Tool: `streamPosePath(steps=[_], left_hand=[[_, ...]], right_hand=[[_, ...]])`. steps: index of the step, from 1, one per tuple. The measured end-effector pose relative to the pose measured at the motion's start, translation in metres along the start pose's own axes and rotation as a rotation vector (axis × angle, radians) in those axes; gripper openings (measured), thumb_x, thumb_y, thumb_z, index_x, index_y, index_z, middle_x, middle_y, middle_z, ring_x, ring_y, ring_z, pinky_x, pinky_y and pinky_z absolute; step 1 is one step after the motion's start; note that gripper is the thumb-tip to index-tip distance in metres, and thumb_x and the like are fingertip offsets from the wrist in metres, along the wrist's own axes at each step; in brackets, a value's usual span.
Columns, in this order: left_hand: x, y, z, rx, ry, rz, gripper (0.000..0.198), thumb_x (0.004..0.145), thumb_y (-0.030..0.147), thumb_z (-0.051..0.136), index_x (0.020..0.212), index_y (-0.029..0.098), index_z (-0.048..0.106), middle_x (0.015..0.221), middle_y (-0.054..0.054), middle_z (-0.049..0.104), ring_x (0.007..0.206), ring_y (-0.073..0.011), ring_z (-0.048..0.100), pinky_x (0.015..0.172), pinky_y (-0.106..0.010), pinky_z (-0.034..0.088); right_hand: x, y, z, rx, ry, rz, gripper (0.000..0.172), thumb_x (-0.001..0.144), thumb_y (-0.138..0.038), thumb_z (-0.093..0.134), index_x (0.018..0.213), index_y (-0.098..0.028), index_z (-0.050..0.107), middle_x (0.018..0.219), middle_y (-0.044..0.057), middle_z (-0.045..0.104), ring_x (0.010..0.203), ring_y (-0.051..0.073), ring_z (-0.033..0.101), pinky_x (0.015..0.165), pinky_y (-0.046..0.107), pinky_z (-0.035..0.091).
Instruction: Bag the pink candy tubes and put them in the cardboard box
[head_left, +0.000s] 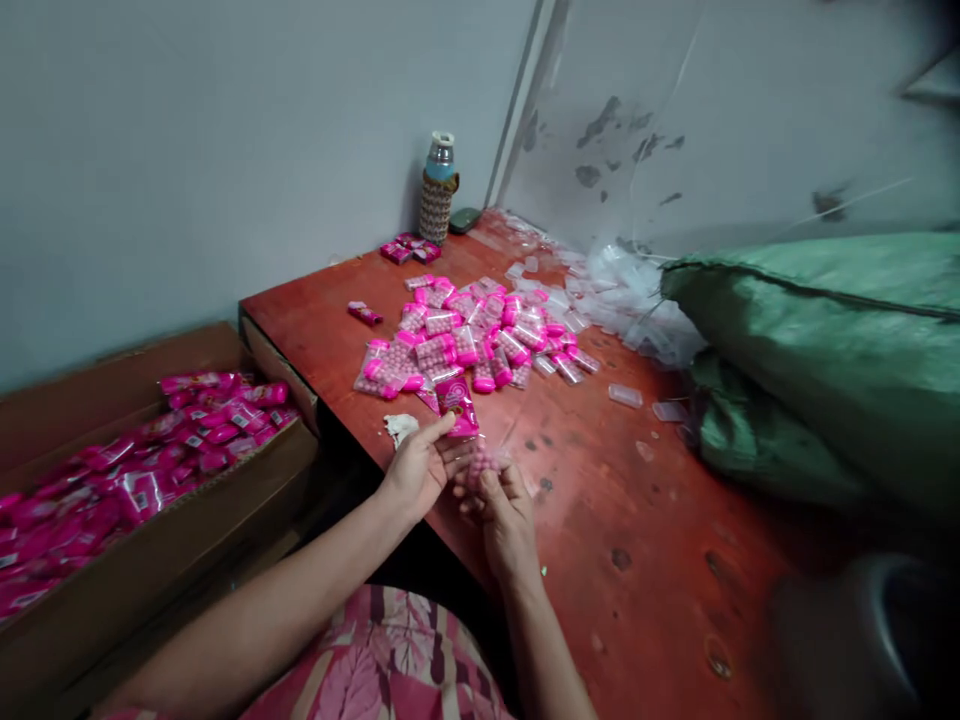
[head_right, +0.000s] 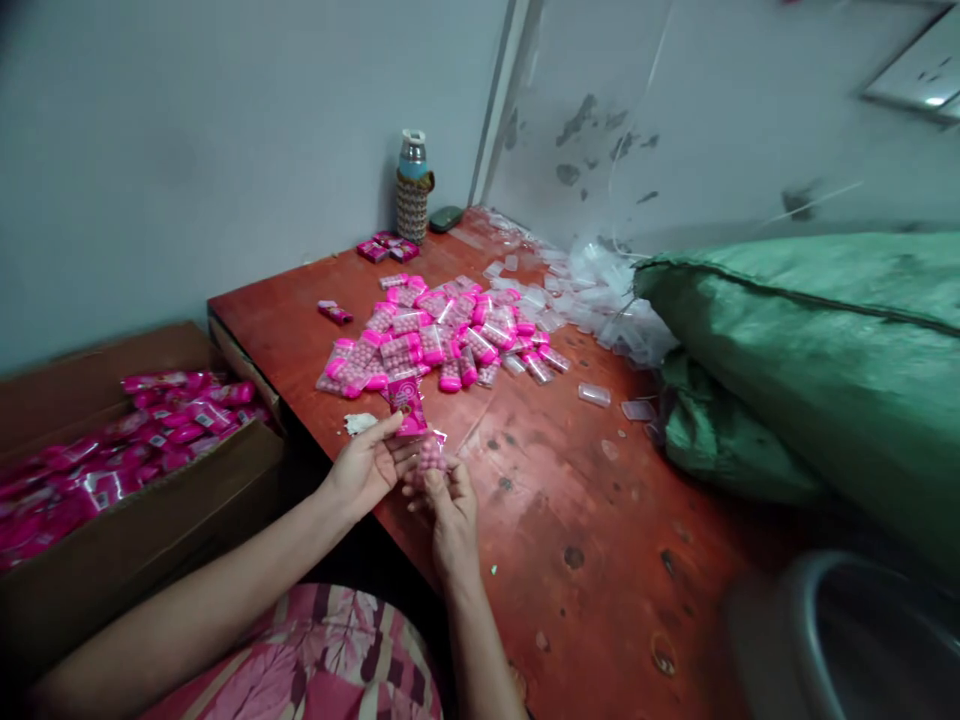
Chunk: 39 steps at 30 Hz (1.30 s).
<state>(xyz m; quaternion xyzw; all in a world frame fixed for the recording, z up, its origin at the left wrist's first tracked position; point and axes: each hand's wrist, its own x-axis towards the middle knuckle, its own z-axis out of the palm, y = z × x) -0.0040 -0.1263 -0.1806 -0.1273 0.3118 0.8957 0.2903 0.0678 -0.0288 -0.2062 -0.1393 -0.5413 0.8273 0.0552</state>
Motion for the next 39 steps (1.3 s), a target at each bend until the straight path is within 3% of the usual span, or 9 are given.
streamPosePath(steps=[3,10,17,23,26,32,34,37,39], left_hand=[[0.006,-0.007,0.005,-0.021,-0.007,0.01,0.016,0.078,0.023,0.053,0.077,0.009,0.061,0.07,-0.01,0.067,0.07,-0.0182,0.064,0.068,-0.03,0.05],[0.011,-0.045,0.035,0.002,-0.124,-0.097,0.017,0.075,0.027,0.059,0.077,0.01,0.06,0.074,-0.009,0.068,0.071,-0.0169,0.064,0.069,-0.028,0.05],[0.023,-0.077,0.058,0.139,-0.204,0.025,0.029,0.072,0.038,0.06,0.083,0.011,0.061,0.075,-0.008,0.067,0.061,-0.0135,0.061,0.058,-0.023,0.047],[0.044,-0.103,0.071,0.218,-0.03,0.134,0.033,0.067,0.045,0.062,0.067,0.012,0.054,0.056,0.0,0.058,0.04,-0.0063,0.05,0.038,-0.016,0.036],[0.052,-0.11,0.076,0.296,0.017,0.157,0.037,0.067,0.049,0.059,0.065,0.013,0.051,0.05,0.004,0.052,0.031,-0.0026,0.039,0.03,-0.014,0.027],[0.064,-0.118,0.08,0.456,-0.177,0.084,0.037,0.067,0.05,0.058,0.064,0.013,0.051,0.047,0.003,0.053,0.026,-0.0026,0.037,0.024,-0.013,0.021],[0.068,-0.121,0.079,0.528,-0.251,0.039,0.037,0.067,0.05,0.059,0.062,0.013,0.052,0.041,0.004,0.05,0.024,-0.0032,0.035,0.023,-0.014,0.022],[0.071,-0.125,0.078,0.598,-0.301,-0.011,0.037,0.066,0.05,0.06,0.061,0.013,0.054,0.035,0.005,0.048,0.022,-0.0036,0.033,0.023,-0.014,0.023],[0.071,-0.126,0.077,0.601,-0.3,-0.032,0.038,0.067,0.05,0.058,0.064,0.012,0.056,0.037,0.004,0.049,0.023,-0.0031,0.032,0.023,-0.014,0.023]], right_hand=[[0.0,-0.006,-0.015,-0.038,0.102,-0.05,0.015,0.077,-0.034,0.057,0.078,-0.019,0.056,0.068,-0.002,0.056,0.056,0.008,0.05,0.051,0.019,0.043],[-0.005,-0.014,-0.05,0.044,0.227,-0.116,0.014,0.076,-0.031,0.058,0.083,-0.019,0.06,0.075,0.0,0.057,0.058,0.009,0.05,0.045,0.017,0.038],[-0.016,-0.027,-0.065,-0.438,0.211,-0.351,0.02,0.077,-0.024,0.056,0.095,-0.021,0.061,0.097,0.004,0.062,0.092,0.018,0.055,0.085,0.033,0.04],[-0.014,-0.031,-0.083,-0.547,0.349,-0.3,0.016,0.072,-0.03,0.059,0.082,-0.019,0.063,0.08,0.003,0.065,0.073,0.017,0.057,0.067,0.028,0.045],[-0.009,-0.04,-0.097,-0.617,0.269,-0.236,0.014,0.068,-0.033,0.063,0.071,-0.019,0.063,0.068,0.001,0.063,0.063,0.015,0.054,0.059,0.026,0.044],[0.019,-0.097,-0.126,-0.46,0.407,-0.287,0.023,0.072,-0.038,0.058,0.082,-0.018,0.062,0.075,0.001,0.062,0.063,0.013,0.053,0.058,0.023,0.042],[0.032,-0.11,-0.128,-0.423,0.365,-0.275,0.026,0.071,-0.039,0.059,0.085,-0.017,0.063,0.078,0.001,0.062,0.066,0.012,0.054,0.058,0.023,0.042],[0.05,-0.109,-0.127,-0.363,0.264,-0.209,0.02,0.067,-0.035,0.064,0.072,-0.016,0.063,0.061,-0.002,0.058,0.053,0.009,0.049,0.05,0.02,0.038],[0.058,-0.1,-0.128,-0.232,0.344,-0.194,0.019,0.064,-0.034,0.066,0.068,-0.016,0.062,0.054,-0.005,0.055,0.046,0.008,0.045,0.046,0.02,0.036]])
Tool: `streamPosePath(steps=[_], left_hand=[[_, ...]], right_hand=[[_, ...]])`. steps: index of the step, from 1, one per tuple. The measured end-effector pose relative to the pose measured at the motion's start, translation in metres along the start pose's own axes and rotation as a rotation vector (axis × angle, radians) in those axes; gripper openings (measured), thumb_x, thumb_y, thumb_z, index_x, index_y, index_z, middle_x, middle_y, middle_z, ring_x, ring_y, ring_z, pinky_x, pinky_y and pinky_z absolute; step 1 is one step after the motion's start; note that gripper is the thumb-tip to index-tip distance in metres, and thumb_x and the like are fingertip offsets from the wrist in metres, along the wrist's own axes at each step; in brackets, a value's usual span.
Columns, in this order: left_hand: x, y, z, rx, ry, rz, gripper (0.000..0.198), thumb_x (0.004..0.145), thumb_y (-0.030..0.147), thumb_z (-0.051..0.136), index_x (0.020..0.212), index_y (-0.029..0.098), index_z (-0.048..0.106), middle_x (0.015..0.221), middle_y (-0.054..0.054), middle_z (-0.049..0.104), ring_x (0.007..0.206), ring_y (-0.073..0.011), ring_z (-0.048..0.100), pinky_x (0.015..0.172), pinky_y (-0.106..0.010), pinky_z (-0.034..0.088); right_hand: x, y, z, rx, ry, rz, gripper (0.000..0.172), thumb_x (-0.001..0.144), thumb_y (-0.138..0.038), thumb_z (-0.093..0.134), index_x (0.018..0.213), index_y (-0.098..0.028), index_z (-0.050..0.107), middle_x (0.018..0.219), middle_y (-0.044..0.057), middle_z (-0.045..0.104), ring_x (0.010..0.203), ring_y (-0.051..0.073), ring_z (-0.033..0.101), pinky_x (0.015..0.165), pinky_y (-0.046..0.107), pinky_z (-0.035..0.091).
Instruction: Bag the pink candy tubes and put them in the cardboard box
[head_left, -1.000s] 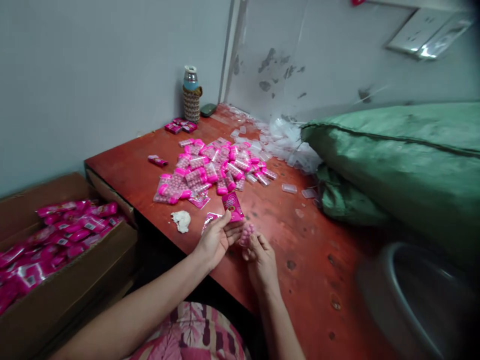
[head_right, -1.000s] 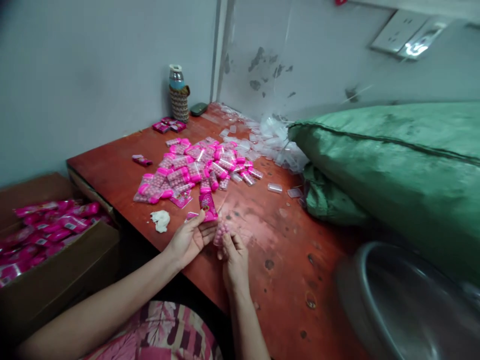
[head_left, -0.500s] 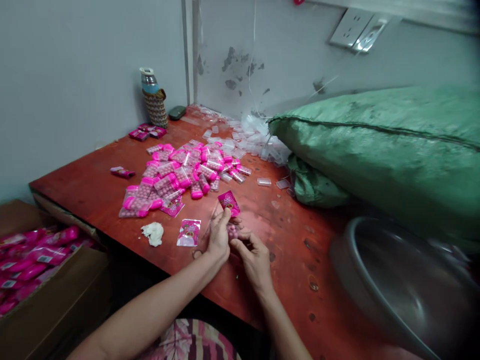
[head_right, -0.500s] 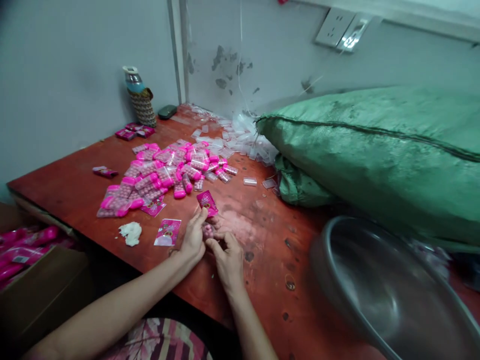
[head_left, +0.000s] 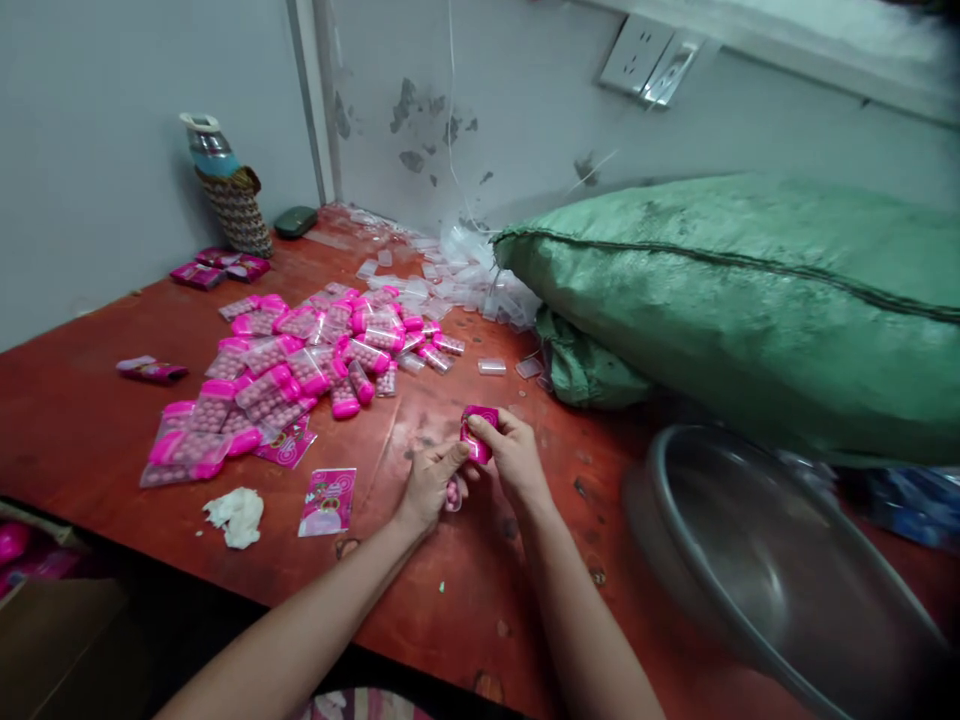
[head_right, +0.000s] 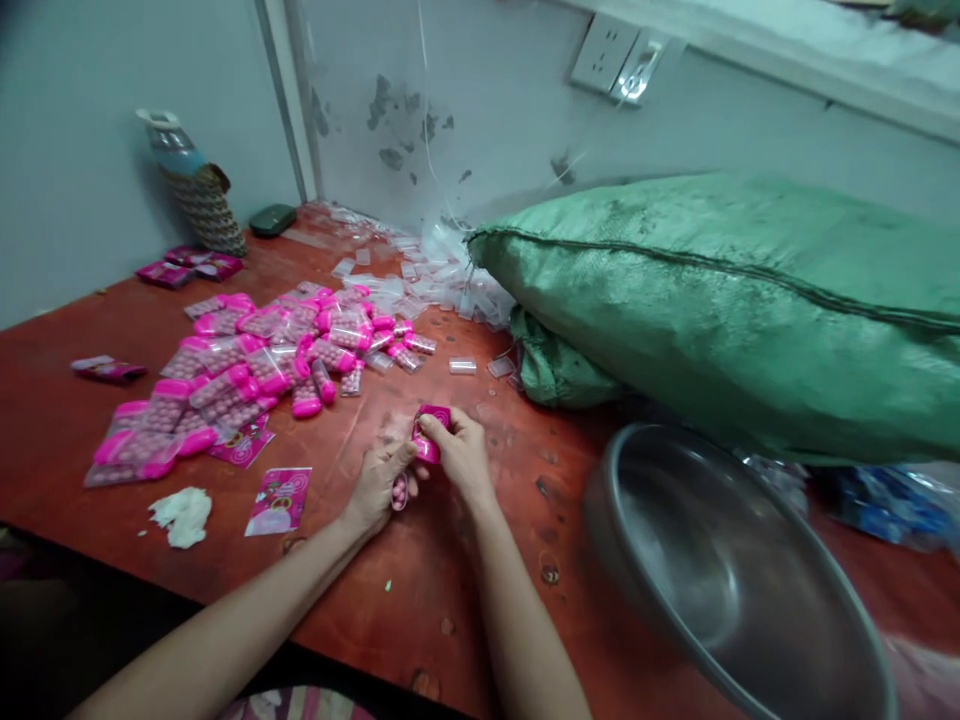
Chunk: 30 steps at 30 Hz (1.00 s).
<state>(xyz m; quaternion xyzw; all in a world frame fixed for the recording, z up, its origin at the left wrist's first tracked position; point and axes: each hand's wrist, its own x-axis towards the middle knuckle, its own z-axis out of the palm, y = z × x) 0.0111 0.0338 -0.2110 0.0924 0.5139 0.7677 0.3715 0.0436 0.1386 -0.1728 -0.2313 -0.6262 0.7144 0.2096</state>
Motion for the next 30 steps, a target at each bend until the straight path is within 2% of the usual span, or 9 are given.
streamPosePath(steps=[3,6,11,21,25,30], left_hand=[[-0.001,0.0,0.001,-0.051,0.03,0.004,0.035,0.07,0.047,0.057,0.078,0.013,0.058,0.046,0.003,0.055,0.025,-0.0023,0.034,0.023,-0.013,0.023],[-0.002,-0.001,0.003,-0.071,0.039,-0.017,0.03,0.068,0.042,0.061,0.081,0.015,0.055,0.049,0.005,0.056,0.026,-0.003,0.036,0.023,-0.012,0.024],[-0.001,-0.003,0.005,-0.039,0.024,-0.056,0.028,0.067,0.04,0.062,0.08,0.015,0.057,0.045,0.006,0.053,0.025,-0.0027,0.036,0.023,-0.012,0.026],[-0.001,0.0,0.003,0.002,0.069,0.017,0.025,0.069,0.04,0.058,0.066,0.015,0.055,0.043,0.007,0.051,0.025,-0.0027,0.035,0.024,-0.013,0.028],[-0.002,0.0,0.003,0.006,0.08,0.038,0.023,0.069,0.039,0.058,0.067,0.015,0.056,0.045,0.006,0.053,0.026,-0.0031,0.036,0.024,-0.014,0.028],[-0.001,-0.002,0.002,-0.027,0.087,0.015,0.024,0.069,0.039,0.059,0.068,0.015,0.057,0.047,0.004,0.054,0.026,-0.0033,0.037,0.023,-0.014,0.028]], right_hand=[[0.006,0.014,0.001,0.207,0.23,0.038,0.02,0.059,-0.031,0.07,0.07,-0.016,0.062,0.056,-0.005,0.057,0.045,0.007,0.046,0.046,0.02,0.037],[0.009,0.021,0.0,0.27,0.344,0.012,0.022,0.058,-0.03,0.071,0.072,-0.015,0.063,0.061,-0.004,0.058,0.048,0.007,0.047,0.048,0.02,0.039],[0.002,0.022,0.006,0.125,0.349,-0.059,0.024,0.065,-0.035,0.066,0.077,-0.015,0.062,0.064,-0.002,0.057,0.051,0.008,0.047,0.048,0.02,0.038],[-0.007,0.026,0.019,-0.005,0.339,-0.128,0.024,0.068,-0.037,0.063,0.075,-0.015,0.059,0.057,-0.005,0.049,0.046,0.006,0.038,0.044,0.019,0.033],[-0.005,0.025,0.021,0.045,0.334,-0.078,0.023,0.068,-0.038,0.063,0.072,-0.015,0.058,0.056,-0.006,0.049,0.044,0.006,0.038,0.043,0.019,0.032],[0.006,0.016,0.013,0.222,0.446,-0.071,0.024,0.063,-0.033,0.068,0.077,-0.015,0.06,0.064,-0.003,0.054,0.05,0.007,0.045,0.048,0.02,0.039]])
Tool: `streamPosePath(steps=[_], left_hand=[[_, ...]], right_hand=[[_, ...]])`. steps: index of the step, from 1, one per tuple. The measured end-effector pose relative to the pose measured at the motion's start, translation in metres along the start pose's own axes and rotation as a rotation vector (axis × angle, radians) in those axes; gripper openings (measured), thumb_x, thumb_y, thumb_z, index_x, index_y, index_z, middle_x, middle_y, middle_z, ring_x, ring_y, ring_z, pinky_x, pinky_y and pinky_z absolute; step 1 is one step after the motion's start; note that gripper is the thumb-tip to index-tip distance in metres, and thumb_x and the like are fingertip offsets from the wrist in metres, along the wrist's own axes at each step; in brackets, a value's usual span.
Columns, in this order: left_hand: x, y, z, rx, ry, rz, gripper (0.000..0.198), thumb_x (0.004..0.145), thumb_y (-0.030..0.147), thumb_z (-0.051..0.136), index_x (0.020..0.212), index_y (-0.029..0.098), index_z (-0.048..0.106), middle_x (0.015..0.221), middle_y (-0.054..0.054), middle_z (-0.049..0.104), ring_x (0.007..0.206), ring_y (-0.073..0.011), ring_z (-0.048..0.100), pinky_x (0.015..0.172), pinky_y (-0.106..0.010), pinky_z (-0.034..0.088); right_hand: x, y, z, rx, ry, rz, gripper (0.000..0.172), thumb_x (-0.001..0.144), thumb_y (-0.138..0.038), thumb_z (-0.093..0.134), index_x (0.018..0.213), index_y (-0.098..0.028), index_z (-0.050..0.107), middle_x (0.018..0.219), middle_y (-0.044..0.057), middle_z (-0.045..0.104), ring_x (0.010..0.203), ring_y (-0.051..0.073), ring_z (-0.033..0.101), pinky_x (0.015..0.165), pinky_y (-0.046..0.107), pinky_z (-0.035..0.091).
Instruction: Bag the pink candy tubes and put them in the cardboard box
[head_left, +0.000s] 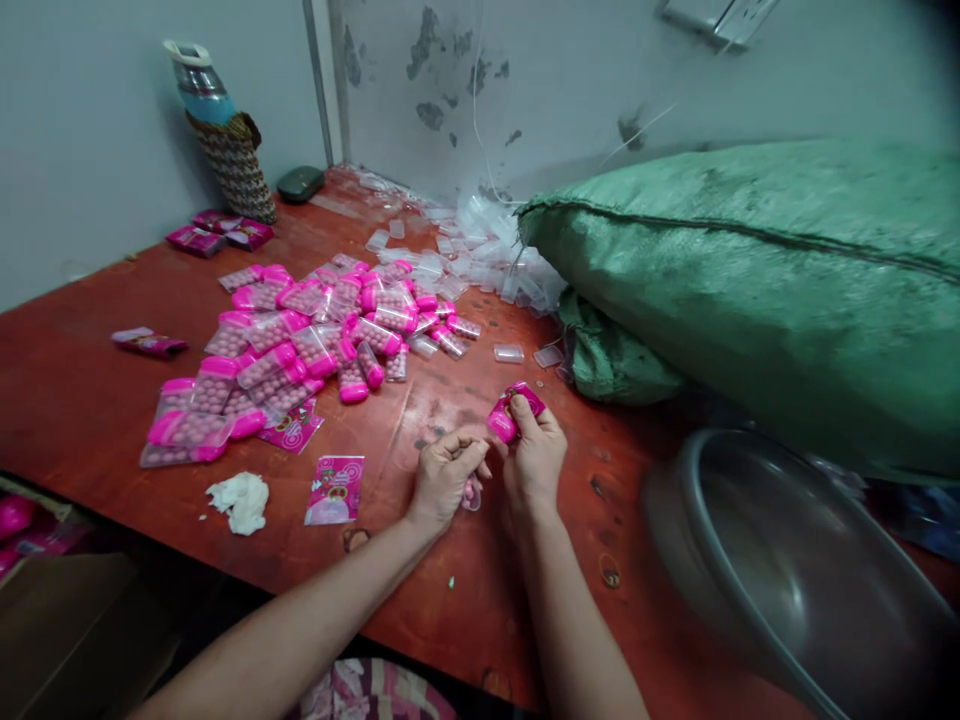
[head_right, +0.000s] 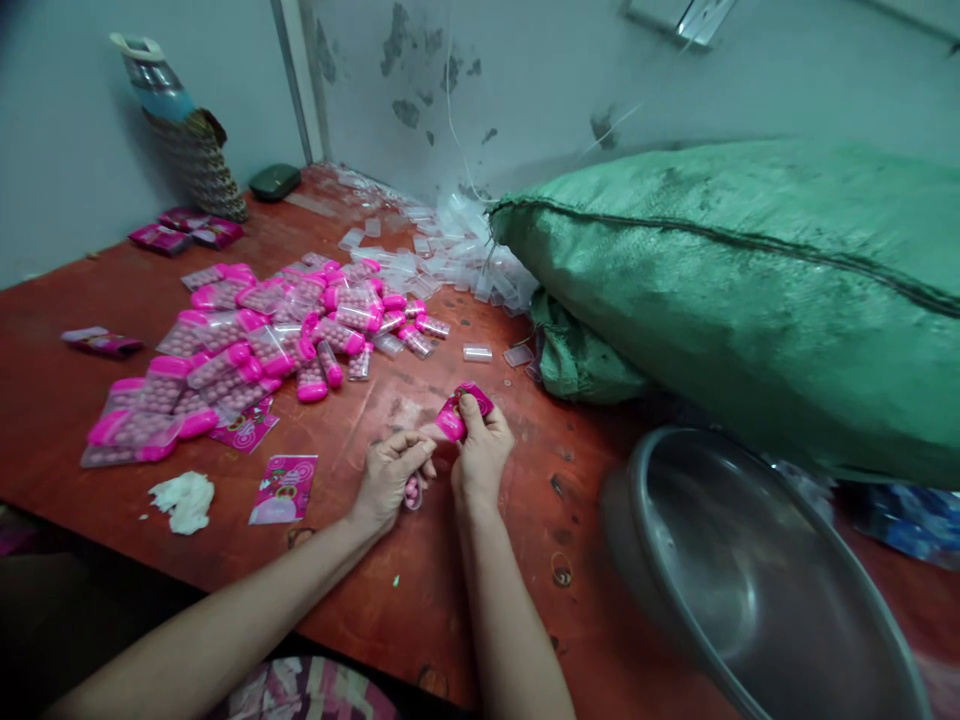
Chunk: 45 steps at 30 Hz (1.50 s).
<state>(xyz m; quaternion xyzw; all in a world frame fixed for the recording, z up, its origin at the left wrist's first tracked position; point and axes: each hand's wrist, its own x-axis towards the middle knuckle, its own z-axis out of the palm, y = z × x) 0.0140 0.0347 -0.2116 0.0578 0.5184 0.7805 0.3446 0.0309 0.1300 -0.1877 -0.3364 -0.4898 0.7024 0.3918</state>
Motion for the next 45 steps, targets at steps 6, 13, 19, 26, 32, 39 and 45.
streamPosePath(steps=[6,13,19,26,32,39,45], left_hand=[[-0.001,0.003,0.002,-0.035,-0.019,-0.069,0.028,0.067,0.04,0.061,0.077,0.014,0.06,0.045,0.005,0.053,0.025,-0.0028,0.034,0.023,-0.013,0.026],[0.0,0.004,0.0,0.005,-0.01,-0.041,0.029,0.066,0.042,0.061,0.064,0.013,0.057,0.043,0.005,0.051,0.025,-0.0022,0.034,0.023,-0.013,0.027],[-0.001,0.002,0.0,-0.021,-0.006,-0.06,0.028,0.066,0.042,0.062,0.066,0.014,0.055,0.044,0.005,0.053,0.026,-0.0025,0.035,0.024,-0.013,0.027],[0.001,0.003,-0.002,-0.052,0.022,-0.054,0.03,0.066,0.044,0.061,0.064,0.014,0.055,0.044,0.005,0.052,0.025,-0.0023,0.034,0.023,-0.013,0.025],[0.002,0.004,-0.003,0.038,-0.001,0.011,0.031,0.068,0.044,0.059,0.067,0.013,0.059,0.044,0.004,0.051,0.027,-0.0032,0.037,0.024,-0.013,0.027],[0.007,0.006,-0.009,0.011,0.179,0.123,0.053,0.076,0.056,0.042,0.107,0.014,0.054,0.05,0.003,0.052,0.029,-0.0054,0.04,0.028,-0.015,0.03],[0.01,0.008,-0.013,0.177,0.289,0.288,0.044,0.078,0.05,0.043,0.099,0.016,0.06,0.047,0.004,0.048,0.038,-0.0078,0.043,0.041,-0.019,0.037]], right_hand=[[-0.001,0.0,-0.003,-0.037,-0.039,-0.014,0.024,0.064,-0.034,0.067,0.079,-0.016,0.061,0.066,-0.003,0.056,0.05,0.007,0.047,0.048,0.02,0.039],[-0.018,0.009,0.003,-0.139,-0.115,-0.001,0.027,0.067,-0.041,0.064,0.073,-0.016,0.056,0.057,-0.004,0.051,0.044,0.007,0.043,0.041,0.019,0.034],[0.003,0.003,-0.008,-0.14,-0.005,-0.124,0.023,0.068,-0.037,0.063,0.077,-0.016,0.06,0.066,-0.002,0.058,0.053,0.009,0.05,0.051,0.022,0.041],[0.02,-0.025,-0.035,-0.651,-0.153,-0.381,0.05,0.062,-0.033,0.067,0.11,-0.02,0.055,0.104,0.008,0.06,0.085,0.019,0.055,0.075,0.033,0.043],[-0.004,-0.032,-0.023,-0.635,-0.708,-0.133,0.029,0.073,-0.033,0.06,0.099,-0.021,0.063,0.082,0.002,0.065,0.067,0.014,0.058,0.061,0.026,0.046],[-0.017,-0.032,-0.023,-0.444,-0.539,-0.062,0.023,0.073,-0.033,0.06,0.092,-0.019,0.059,0.072,0.0,0.06,0.061,0.014,0.059,0.057,0.028,0.051],[-0.061,-0.019,-0.028,-0.61,-0.492,-0.161,0.024,0.075,-0.03,0.059,0.097,-0.021,0.061,0.084,0.004,0.065,0.072,0.016,0.059,0.066,0.029,0.048]])
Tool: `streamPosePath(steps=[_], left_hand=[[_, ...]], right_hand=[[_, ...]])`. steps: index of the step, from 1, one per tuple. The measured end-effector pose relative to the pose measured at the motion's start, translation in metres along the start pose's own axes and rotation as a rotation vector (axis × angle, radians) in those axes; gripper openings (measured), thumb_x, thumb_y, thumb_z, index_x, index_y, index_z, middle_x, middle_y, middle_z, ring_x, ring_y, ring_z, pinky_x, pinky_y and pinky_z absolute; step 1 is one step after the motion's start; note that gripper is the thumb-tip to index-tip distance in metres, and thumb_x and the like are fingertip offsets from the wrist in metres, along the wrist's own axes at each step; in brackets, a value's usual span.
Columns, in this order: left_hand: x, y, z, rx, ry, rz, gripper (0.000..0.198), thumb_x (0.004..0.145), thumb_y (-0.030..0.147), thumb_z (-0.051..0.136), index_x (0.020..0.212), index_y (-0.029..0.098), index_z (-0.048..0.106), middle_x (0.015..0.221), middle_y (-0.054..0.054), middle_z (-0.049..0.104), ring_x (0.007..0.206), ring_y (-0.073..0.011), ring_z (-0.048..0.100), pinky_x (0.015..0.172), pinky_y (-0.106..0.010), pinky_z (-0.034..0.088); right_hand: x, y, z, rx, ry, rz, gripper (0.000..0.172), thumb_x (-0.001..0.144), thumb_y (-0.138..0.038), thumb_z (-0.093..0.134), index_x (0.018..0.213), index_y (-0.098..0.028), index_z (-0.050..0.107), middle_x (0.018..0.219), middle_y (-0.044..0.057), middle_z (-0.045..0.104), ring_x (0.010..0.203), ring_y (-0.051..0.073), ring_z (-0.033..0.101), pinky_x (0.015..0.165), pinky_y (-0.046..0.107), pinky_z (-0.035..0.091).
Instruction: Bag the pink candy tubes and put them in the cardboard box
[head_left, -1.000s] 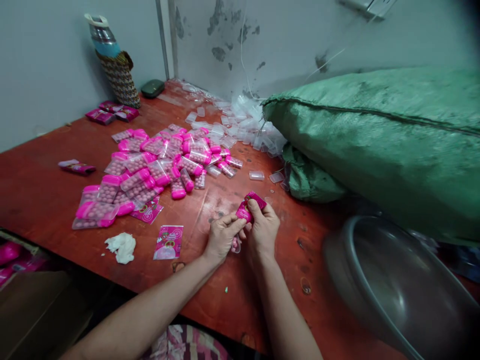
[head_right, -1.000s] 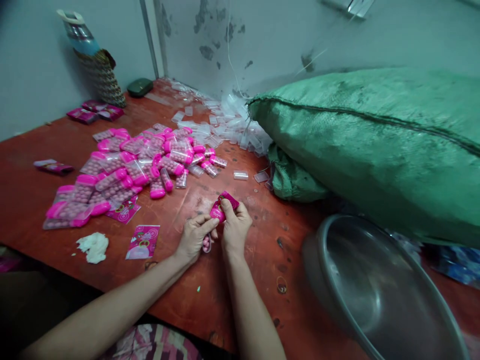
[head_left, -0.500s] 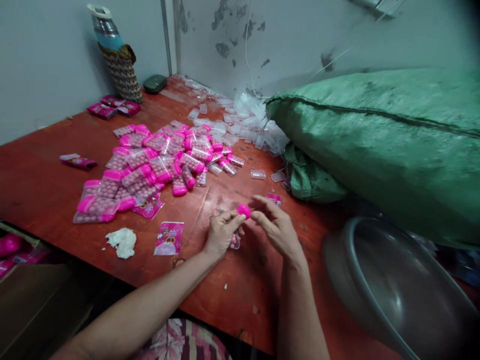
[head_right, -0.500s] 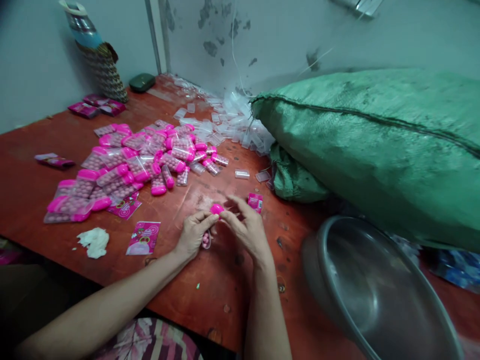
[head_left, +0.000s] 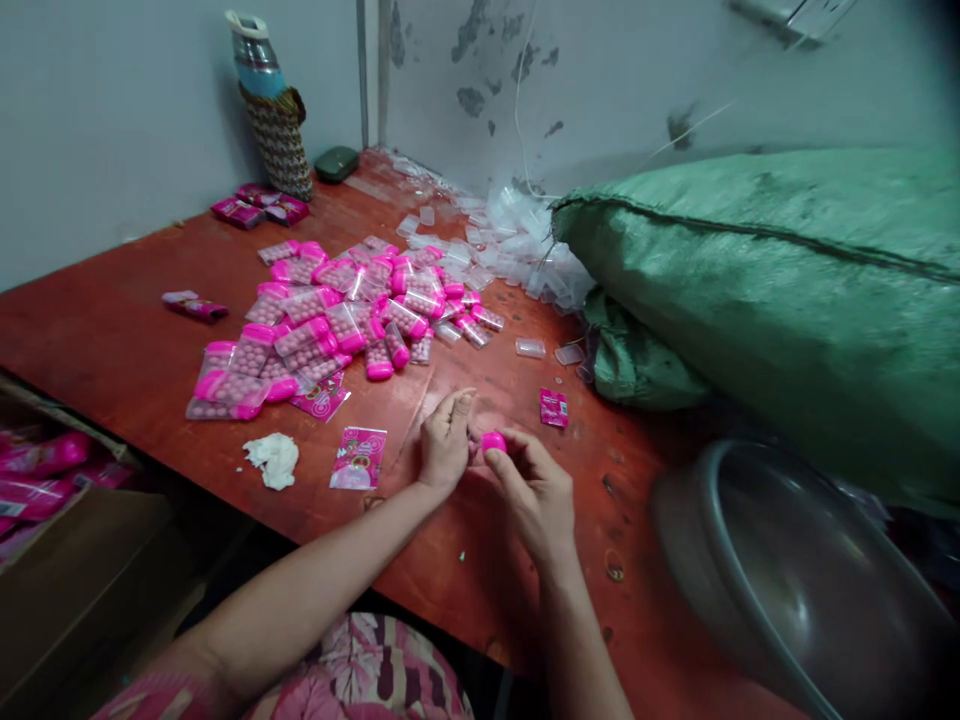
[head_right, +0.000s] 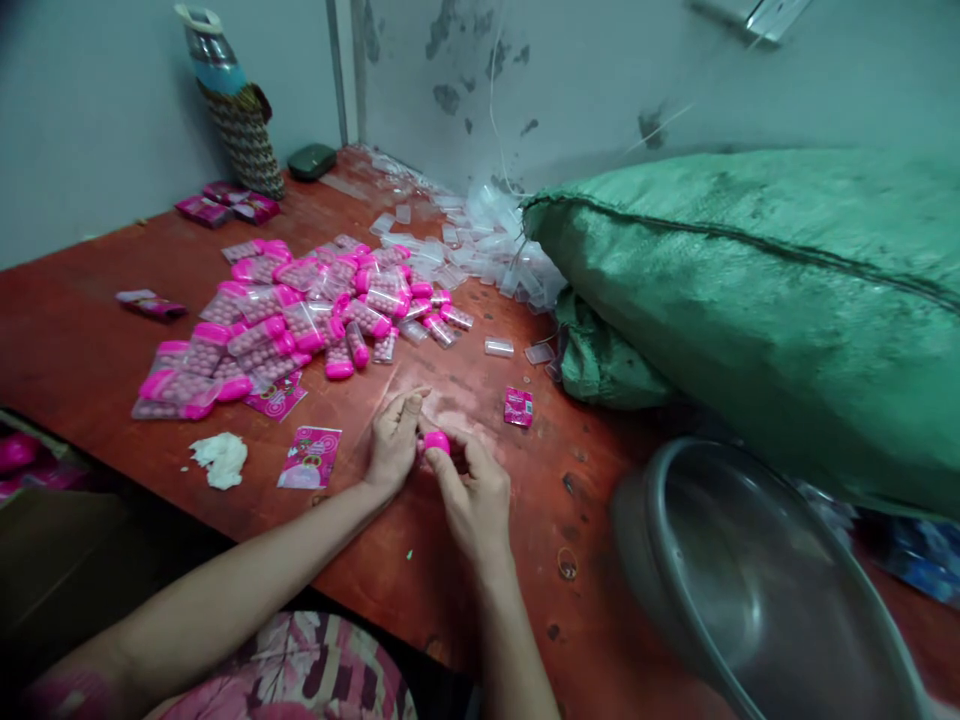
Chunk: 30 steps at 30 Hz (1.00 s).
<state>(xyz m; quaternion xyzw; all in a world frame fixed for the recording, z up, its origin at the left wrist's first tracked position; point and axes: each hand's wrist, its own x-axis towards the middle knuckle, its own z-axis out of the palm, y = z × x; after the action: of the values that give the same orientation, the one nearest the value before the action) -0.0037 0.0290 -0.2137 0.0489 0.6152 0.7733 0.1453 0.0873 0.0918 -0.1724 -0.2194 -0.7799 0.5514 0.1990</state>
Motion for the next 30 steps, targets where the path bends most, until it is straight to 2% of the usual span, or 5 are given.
streamPosePath(steps=[3,11,17,23,30], left_hand=[[-0.001,0.001,-0.001,0.081,0.014,0.081,0.038,0.079,0.046,0.044,0.096,0.017,0.063,0.046,0.004,0.045,0.044,-0.0099,0.044,0.048,-0.02,0.037],[-0.002,-0.003,-0.005,0.166,0.014,0.126,0.032,0.08,0.041,0.044,0.095,0.02,0.063,0.059,0.001,0.055,0.05,-0.0112,0.045,0.054,-0.021,0.038],[-0.004,-0.006,-0.006,0.189,-0.013,0.13,0.032,0.084,0.038,0.038,0.097,0.02,0.06,0.048,0.004,0.044,0.043,-0.0099,0.042,0.048,-0.02,0.035],[-0.004,-0.003,-0.006,0.242,-0.037,0.162,0.029,0.086,0.034,0.036,0.097,0.019,0.058,0.047,0.006,0.042,0.042,-0.0088,0.042,0.045,-0.018,0.034],[-0.001,-0.002,-0.007,0.296,-0.041,0.196,0.027,0.086,0.032,0.037,0.094,0.018,0.059,0.053,0.004,0.046,0.046,-0.0086,0.042,0.049,-0.018,0.035]], right_hand=[[-0.008,0.007,0.009,-0.138,0.014,-0.038,0.022,0.076,-0.03,0.058,0.095,-0.021,0.063,0.089,0.005,0.066,0.076,0.018,0.059,0.069,0.029,0.045],[-0.014,0.006,0.011,-0.354,0.0,-0.079,0.014,0.078,-0.03,0.055,0.085,-0.02,0.061,0.076,0.003,0.064,0.064,0.016,0.055,0.062,0.026,0.041],[-0.025,0.003,0.021,-0.597,0.096,-0.175,0.017,0.08,-0.031,0.05,0.074,-0.017,0.058,0.064,0.003,0.059,0.055,0.014,0.051,0.054,0.024,0.037],[-0.026,0.011,0.023,-0.571,0.175,-0.172,0.017,0.079,-0.03,0.053,0.079,-0.016,0.061,0.067,0.003,0.061,0.057,0.014,0.053,0.056,0.023,0.04],[-0.021,0.012,0.018,-0.443,0.102,-0.159,0.012,0.078,-0.026,0.056,0.084,-0.017,0.06,0.075,0.003,0.064,0.064,0.013,0.057,0.06,0.022,0.044]])
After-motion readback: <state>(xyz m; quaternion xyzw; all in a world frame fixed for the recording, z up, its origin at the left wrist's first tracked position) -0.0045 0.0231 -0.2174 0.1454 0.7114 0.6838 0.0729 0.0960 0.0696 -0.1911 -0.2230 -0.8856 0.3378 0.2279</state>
